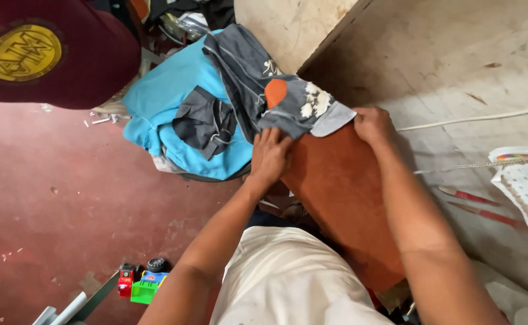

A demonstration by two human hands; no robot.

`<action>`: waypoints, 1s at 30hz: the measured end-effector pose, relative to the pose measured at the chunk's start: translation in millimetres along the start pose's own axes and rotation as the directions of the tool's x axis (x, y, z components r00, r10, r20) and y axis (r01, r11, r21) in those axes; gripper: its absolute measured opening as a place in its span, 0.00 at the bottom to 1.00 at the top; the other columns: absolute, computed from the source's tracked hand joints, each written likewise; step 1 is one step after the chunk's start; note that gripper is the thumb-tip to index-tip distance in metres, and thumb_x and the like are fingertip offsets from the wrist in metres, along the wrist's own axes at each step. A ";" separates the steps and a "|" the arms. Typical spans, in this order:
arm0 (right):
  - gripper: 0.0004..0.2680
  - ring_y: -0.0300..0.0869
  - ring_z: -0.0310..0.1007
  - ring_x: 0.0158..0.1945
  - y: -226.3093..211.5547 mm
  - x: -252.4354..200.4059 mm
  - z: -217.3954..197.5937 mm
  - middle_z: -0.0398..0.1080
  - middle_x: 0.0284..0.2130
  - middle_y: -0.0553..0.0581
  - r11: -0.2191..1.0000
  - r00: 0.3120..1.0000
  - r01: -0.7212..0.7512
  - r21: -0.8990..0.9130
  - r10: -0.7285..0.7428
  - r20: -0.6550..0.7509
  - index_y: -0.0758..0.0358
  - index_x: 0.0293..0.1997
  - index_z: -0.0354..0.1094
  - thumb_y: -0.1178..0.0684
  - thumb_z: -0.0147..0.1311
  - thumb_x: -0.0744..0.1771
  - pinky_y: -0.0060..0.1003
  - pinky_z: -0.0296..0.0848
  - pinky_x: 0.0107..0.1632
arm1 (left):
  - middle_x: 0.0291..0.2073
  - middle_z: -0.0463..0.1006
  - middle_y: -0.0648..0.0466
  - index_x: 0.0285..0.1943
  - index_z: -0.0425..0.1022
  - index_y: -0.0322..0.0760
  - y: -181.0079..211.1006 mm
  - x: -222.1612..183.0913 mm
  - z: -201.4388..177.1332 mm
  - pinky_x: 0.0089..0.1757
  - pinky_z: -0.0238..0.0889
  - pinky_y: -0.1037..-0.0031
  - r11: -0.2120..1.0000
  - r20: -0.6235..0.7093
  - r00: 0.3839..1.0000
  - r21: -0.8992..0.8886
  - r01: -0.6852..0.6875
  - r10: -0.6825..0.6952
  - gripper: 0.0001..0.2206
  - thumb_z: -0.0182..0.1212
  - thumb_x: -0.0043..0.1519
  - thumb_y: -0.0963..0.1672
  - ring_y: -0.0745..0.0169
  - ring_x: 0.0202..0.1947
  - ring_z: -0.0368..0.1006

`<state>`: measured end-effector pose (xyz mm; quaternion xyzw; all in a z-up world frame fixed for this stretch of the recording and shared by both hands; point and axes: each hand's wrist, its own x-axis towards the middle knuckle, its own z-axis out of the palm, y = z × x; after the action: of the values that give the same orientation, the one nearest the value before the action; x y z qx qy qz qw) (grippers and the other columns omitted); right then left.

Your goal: Ironing and pressing small fabric components of a garment on an ironing board.

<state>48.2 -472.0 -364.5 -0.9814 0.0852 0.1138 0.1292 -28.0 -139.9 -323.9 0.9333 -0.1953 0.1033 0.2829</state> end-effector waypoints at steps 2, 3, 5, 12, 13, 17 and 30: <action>0.11 0.56 0.76 0.51 13.5 12.9 26.7 0.78 0.45 0.48 0.985 0.990 -0.141 0.103 0.140 0.024 0.31 0.48 0.78 0.46 0.49 0.66 0.55 0.76 0.55 | 0.40 0.71 0.53 0.32 0.74 0.47 -5.9 -2.8 11.2 0.44 0.64 0.56 1.000 0.013 0.999 0.005 0.029 -0.029 0.08 0.67 0.47 0.46 0.45 0.47 0.69; 0.11 0.53 0.76 0.52 8.4 18.6 32.7 0.78 0.44 0.45 0.950 0.969 -0.247 0.192 0.240 0.059 0.28 0.48 0.77 0.44 0.50 0.65 0.51 0.76 0.56 | 0.37 0.71 0.51 0.32 0.73 0.46 -15.2 -6.7 21.5 0.41 0.66 0.55 0.986 0.056 0.986 -0.038 0.160 -0.157 0.07 0.64 0.50 0.47 0.44 0.41 0.71; 0.11 0.50 0.75 0.53 0.5 24.8 40.6 0.78 0.44 0.41 0.892 0.935 -0.355 0.280 0.340 0.101 0.25 0.47 0.77 0.42 0.52 0.64 0.48 0.75 0.57 | 0.33 0.71 0.50 0.31 0.71 0.44 -17.2 -12.0 25.1 0.37 0.67 0.53 0.957 0.108 0.956 -0.074 0.281 -0.272 0.06 0.61 0.52 0.47 0.42 0.35 0.73; 0.14 0.56 0.71 0.51 -55.8 -37.8 0.8 0.72 0.42 0.55 0.914 0.860 -0.132 0.383 0.297 -0.414 0.47 0.51 0.68 0.53 0.54 0.61 0.57 0.68 0.52 | 0.52 0.69 0.45 0.42 0.73 0.46 -11.3 -15.8 0.2 0.43 0.72 0.52 0.914 0.251 0.908 -0.145 0.378 -0.336 0.09 0.62 0.59 0.50 0.35 0.43 0.78; 0.09 0.58 0.74 0.36 -83.6 -65.5 -24.2 0.69 0.29 0.58 0.978 0.659 0.188 0.095 -0.054 -0.750 0.59 0.39 0.67 0.60 0.54 0.58 0.50 0.74 0.39 | 0.56 0.68 0.42 0.44 0.74 0.45 -12.5 -13.3 -3.2 0.46 0.72 0.52 0.921 0.221 0.921 -0.153 0.358 -0.322 0.12 0.63 0.59 0.51 0.34 0.48 0.77; 0.14 0.59 0.80 0.38 -147.3 -113.6 -17.6 0.78 0.25 0.56 0.961 0.945 -0.067 0.268 0.148 -0.293 0.54 0.34 0.75 0.35 0.58 0.65 0.55 0.77 0.40 | 0.55 0.70 0.43 0.43 0.73 0.46 -18.8 -5.7 3.0 0.48 0.69 0.50 0.947 0.093 0.963 -0.177 0.268 -0.255 0.12 0.64 0.59 0.52 0.33 0.51 0.74; 0.08 0.57 0.81 0.39 -147.1 -31.4 -12.0 0.73 0.33 0.63 -0.087 0.810 -0.361 0.928 0.464 0.358 0.61 0.43 0.68 0.52 0.57 0.65 0.52 0.80 0.39 | 0.47 0.67 0.52 0.48 0.72 0.50 -29.1 23.9 13.3 0.44 0.74 0.58 0.948 0.225 0.943 -0.146 0.283 -0.247 0.11 0.66 0.60 0.49 0.43 0.48 0.75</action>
<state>49.5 -330.9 -311.0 -0.5538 0.4389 0.0215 0.7073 7.1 -132.5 -341.8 0.9281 -0.1038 -0.0496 0.3541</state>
